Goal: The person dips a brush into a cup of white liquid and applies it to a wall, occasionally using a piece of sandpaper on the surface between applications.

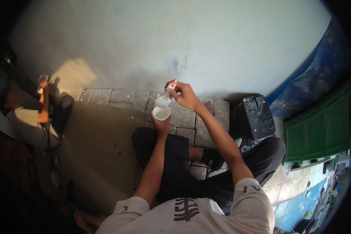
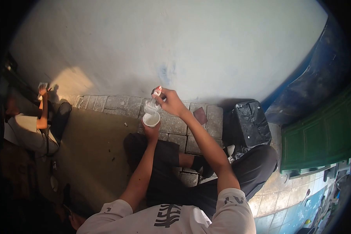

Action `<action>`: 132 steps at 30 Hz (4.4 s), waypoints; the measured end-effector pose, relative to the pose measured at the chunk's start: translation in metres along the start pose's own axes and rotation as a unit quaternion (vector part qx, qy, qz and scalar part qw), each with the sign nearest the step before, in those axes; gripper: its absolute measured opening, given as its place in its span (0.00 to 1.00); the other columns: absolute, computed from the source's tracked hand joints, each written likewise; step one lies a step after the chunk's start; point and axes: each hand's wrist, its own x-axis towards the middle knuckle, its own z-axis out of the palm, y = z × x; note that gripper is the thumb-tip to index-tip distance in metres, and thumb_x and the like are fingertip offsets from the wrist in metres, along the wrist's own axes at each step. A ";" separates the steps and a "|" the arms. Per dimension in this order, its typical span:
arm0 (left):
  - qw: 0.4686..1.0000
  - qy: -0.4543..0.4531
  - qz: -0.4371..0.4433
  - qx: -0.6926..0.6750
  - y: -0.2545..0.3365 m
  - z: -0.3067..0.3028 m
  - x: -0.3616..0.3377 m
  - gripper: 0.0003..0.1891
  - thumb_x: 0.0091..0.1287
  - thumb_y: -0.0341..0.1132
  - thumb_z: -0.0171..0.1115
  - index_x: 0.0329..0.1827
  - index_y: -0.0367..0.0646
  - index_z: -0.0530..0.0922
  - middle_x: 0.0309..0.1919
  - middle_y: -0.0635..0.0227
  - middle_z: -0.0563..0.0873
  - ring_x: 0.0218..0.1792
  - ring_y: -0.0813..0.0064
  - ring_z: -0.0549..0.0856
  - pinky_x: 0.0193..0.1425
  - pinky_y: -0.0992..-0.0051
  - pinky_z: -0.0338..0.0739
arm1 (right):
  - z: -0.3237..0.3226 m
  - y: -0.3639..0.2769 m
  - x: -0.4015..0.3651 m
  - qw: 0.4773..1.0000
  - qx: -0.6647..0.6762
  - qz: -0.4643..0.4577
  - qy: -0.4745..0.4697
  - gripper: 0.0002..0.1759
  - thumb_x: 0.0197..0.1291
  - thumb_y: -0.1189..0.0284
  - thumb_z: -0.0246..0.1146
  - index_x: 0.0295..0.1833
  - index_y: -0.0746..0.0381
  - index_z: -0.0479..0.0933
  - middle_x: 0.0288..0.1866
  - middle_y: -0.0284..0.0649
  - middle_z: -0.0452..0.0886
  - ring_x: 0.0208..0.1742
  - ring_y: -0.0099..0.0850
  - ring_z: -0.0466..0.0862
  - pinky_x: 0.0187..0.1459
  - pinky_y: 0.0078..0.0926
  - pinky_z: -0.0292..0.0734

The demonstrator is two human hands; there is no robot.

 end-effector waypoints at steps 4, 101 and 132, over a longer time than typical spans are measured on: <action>1.000 0.002 0.002 -0.006 -0.002 -0.001 0.000 0.40 0.55 0.38 0.87 0.67 0.39 0.72 0.56 0.51 0.86 0.58 0.51 0.88 0.61 0.56 0.81 | -0.006 0.012 0.006 0.997 0.065 0.004 0.037 0.12 0.77 0.68 0.66 0.51 0.67 0.82 0.32 0.37 0.87 0.32 0.21 0.87 0.35 0.26 0.78; 0.992 0.071 -0.102 -0.033 -0.014 0.008 -0.003 0.46 0.48 0.35 0.88 0.69 0.38 0.70 0.62 0.47 0.83 0.63 0.44 0.83 0.66 0.51 0.78 | 0.124 0.147 0.062 0.845 -0.414 -0.311 -0.135 0.24 0.66 0.73 0.61 0.68 0.56 0.76 0.68 0.45 0.81 0.69 0.41 0.83 0.63 0.37 0.85; 0.983 0.105 -0.152 -0.011 0.001 0.000 -0.003 0.50 0.53 0.32 0.87 0.76 0.35 0.63 0.66 0.46 0.80 0.67 0.47 0.81 0.71 0.53 0.75 | 0.101 0.136 0.083 0.932 -0.279 -0.195 -0.128 0.20 0.71 0.70 0.63 0.67 0.57 0.79 0.71 0.44 0.82 0.68 0.46 0.83 0.67 0.44 0.81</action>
